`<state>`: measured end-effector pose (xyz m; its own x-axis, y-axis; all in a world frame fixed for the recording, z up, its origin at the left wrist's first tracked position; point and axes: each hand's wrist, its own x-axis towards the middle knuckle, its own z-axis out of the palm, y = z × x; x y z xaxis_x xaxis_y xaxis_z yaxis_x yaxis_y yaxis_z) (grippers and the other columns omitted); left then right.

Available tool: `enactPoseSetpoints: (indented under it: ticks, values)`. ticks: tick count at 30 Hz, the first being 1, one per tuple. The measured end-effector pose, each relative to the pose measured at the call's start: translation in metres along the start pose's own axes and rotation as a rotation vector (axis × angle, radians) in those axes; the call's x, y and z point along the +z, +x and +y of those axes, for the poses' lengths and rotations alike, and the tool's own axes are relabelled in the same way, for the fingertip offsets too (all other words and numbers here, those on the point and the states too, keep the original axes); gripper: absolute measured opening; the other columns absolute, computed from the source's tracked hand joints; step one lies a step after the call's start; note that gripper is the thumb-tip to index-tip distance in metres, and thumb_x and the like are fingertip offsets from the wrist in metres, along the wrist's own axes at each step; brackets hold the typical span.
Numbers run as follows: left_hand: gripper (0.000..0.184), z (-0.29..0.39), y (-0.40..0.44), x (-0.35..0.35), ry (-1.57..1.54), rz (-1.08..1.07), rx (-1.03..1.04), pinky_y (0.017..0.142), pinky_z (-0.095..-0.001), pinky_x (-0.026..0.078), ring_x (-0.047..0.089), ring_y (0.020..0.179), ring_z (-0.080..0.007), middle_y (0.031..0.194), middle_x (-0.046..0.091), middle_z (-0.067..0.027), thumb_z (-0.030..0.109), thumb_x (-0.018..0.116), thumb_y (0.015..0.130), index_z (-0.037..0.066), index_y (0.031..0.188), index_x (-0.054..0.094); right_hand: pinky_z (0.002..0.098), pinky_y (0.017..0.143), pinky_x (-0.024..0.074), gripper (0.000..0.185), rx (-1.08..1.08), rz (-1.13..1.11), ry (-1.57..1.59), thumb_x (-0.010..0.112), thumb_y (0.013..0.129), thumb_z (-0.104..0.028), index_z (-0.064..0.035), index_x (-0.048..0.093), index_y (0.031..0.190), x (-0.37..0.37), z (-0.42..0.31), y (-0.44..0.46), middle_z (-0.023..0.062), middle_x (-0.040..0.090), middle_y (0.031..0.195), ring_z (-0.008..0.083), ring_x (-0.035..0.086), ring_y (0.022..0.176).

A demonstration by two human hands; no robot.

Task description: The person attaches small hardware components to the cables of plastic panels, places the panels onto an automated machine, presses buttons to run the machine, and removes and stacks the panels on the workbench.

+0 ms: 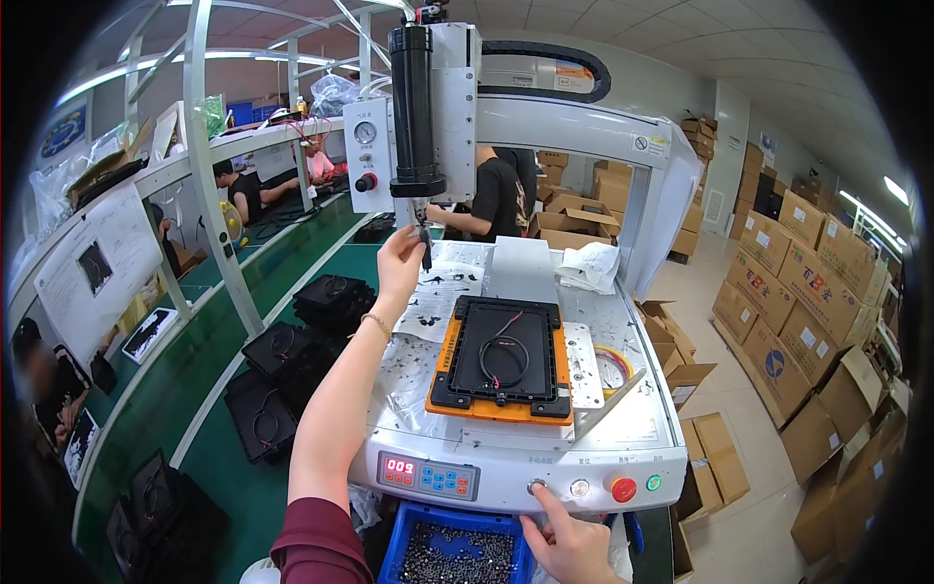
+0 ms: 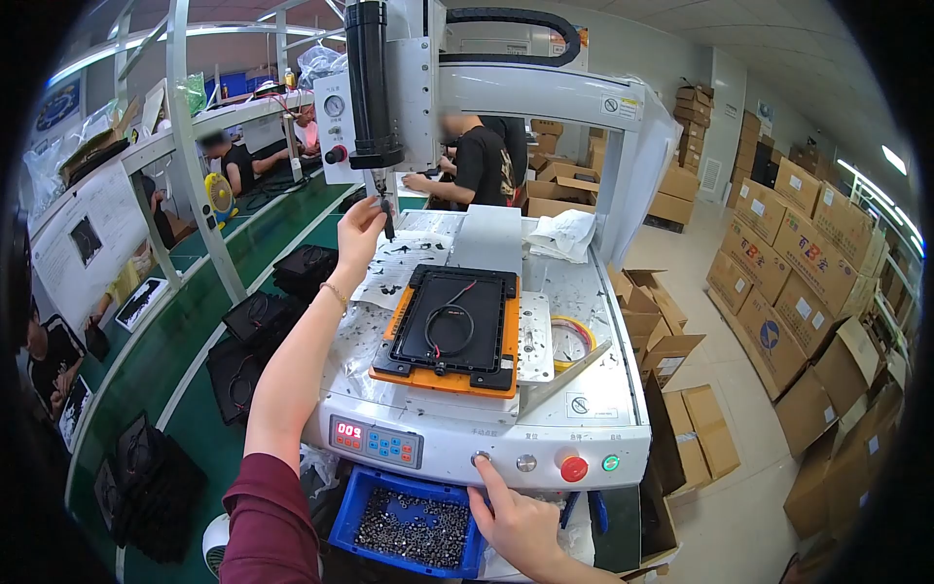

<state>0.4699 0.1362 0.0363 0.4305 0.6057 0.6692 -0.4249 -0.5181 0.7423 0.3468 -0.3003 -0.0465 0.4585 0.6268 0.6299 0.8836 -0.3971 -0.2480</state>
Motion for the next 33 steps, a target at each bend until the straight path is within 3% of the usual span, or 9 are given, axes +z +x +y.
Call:
enactPoseSetpoints:
  ticks: [14,20,33]
  values:
    - [0.040,0.0074,-0.0038,0.0009,-0.005,0.039,0.008,0.088,-0.0265,0.049,0.065,0.097,-0.0171,0.105,0.069,-0.0160,-0.002,0.060,0.085,-0.007,0.125,0.054,0.0268,0.039,0.0422,0.047,0.000,-0.001,0.060,0.075,0.076,-0.018,-0.0071,0.062,0.120,0.0032,0.0011,-0.0005,-0.0020,0.057,0.048,0.0126,0.055,0.038]
    - [0.042,0.0042,-0.0020,-0.0007,-0.014,0.010,-0.013,0.092,-0.0267,0.046,0.062,0.102,-0.0156,0.111,0.067,-0.0139,0.000,0.062,0.087,-0.005,0.127,0.053,0.0262,0.039,0.0424,0.047,-0.003,0.003,0.069,0.075,0.075,-0.017,-0.0072,0.062,0.120,0.0028,0.0014,0.0003,-0.0024,0.057,0.048,0.0124,0.055,0.038]
    - [0.041,0.0041,-0.0027,-0.0010,0.014,0.016,0.017,0.089,-0.0266,0.048,0.064,0.097,-0.0151,0.109,0.067,-0.0141,0.000,0.061,0.086,-0.005,0.126,0.054,0.0260,0.042,0.0439,0.046,-0.018,0.023,0.060,0.075,0.076,-0.017,-0.0074,0.062,0.119,0.0025,0.0012,0.0008,-0.0022,0.059,0.051,0.0122,0.056,0.040]
